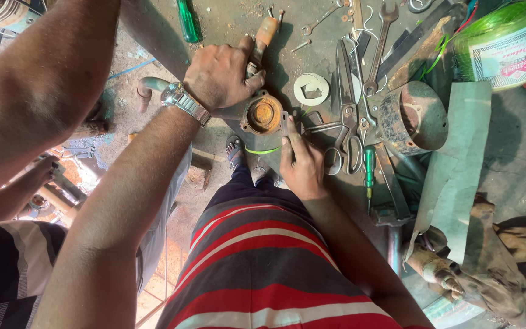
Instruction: The person uses a cloth to wipe a cylindrical metal part, then uses a screwdriver to scrape and clean the interior of a small metal housing. They repeatedly wipe and scrape the same housing while another person works nearby.
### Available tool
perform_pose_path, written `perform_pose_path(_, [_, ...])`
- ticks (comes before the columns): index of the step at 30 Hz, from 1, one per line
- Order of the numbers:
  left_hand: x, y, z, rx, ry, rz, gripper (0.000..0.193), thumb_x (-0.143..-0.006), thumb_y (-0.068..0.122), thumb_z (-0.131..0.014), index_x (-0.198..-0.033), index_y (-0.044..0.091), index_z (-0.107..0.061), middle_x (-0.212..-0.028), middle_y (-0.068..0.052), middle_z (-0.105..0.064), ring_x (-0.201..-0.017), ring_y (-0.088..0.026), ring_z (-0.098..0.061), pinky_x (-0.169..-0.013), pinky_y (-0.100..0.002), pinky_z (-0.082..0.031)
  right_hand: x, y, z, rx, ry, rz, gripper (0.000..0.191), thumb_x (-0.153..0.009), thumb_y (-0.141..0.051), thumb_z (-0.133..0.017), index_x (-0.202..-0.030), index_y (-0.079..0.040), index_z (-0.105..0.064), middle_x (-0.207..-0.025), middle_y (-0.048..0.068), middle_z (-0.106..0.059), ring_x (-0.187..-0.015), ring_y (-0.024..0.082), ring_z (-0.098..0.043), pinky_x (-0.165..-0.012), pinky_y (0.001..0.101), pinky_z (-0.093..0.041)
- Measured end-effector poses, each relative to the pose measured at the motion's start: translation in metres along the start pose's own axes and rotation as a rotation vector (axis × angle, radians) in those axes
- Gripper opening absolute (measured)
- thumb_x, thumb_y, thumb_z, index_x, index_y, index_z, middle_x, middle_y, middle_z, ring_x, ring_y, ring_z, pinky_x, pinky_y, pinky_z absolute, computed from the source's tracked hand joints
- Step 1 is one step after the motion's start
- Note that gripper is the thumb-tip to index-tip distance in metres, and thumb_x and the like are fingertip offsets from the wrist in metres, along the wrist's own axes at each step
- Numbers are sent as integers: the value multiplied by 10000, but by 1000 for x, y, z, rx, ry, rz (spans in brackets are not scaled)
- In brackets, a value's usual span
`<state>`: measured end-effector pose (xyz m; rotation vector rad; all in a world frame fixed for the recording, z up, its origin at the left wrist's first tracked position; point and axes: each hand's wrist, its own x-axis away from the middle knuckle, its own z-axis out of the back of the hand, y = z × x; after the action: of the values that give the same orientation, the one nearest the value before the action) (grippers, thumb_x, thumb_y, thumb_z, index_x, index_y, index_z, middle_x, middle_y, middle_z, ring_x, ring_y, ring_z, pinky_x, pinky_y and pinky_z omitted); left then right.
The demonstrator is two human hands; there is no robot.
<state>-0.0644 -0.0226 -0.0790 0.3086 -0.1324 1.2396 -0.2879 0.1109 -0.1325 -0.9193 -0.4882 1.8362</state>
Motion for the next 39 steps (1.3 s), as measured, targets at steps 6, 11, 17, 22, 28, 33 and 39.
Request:
perform_pose_path(6, [4,3,2,30,22,-11,672,-988,617,-554,-1261,3,-538,-806,-221,-723,-746,-350,-743,-667,-478,-589,-5,-2,1,6,-9,-4,561,-988,48,-645,-1522,-19,-487,-1280,273,-694,-1074,394,-754,-879,399,-625])
perform_pose_path(11, [3,0,-1,38,101,-34,668,-987,619,-573,-1232,-2,-548,-822,-221,-725,-777,-365,-743,-684,-480,-590,-4,-2,1,-10,-46,-41,557,-993,29,-641,-1525,-21,-487,-1266,267,-696,-1078,390,-755,-888,405,-624])
perform_pose_path(17, [2,-1,-5,28,40,-2,650,-990,620,-564,-1237,19,-547,-838,-228,-723,-793,-370,-743,-708,-490,-588,-3,-1,0,40,7,77,564,-999,24,-628,-1536,-33,-466,-1313,295,-668,-1147,409,-731,-956,414,-618])
perform_pose_path(22, [4,-1,-6,47,182,-42,702,-964,628,-593,-1249,-11,-543,-822,-240,-724,-775,-374,-743,-676,-487,-586,-1,1,-2,-38,-49,-11,555,-999,38,-608,-1535,-4,-468,-1243,270,-720,-1000,343,-780,-833,378,-648])
perform_pose_path(28, [6,-1,-4,47,-43,28,681,-1010,621,-529,-1311,10,-527,-890,-236,-731,-849,-366,-748,-756,-489,-588,-2,0,-1,13,-88,-11,551,-999,37,-654,-1524,-1,-493,-1116,223,-738,-924,314,-783,-796,402,-636])
perform_pose_path(33, [2,-3,-14,32,184,-44,752,-933,638,-590,-1308,-11,-528,-885,-267,-719,-814,-407,-735,-712,-533,-575,-4,-4,2,56,-7,84,540,-1015,1,-625,-1533,-26,-475,-1231,255,-724,-1022,371,-763,-857,401,-627])
perform_pose_path(39, [0,-8,-31,122,318,-37,652,-912,652,-654,-1176,58,-605,-923,-202,-744,-843,-406,-723,-730,-544,-554,-5,-6,4,124,-119,-138,480,-1036,-38,-684,-1505,-73,-594,-1004,218,-725,-875,405,-729,-775,474,-575])
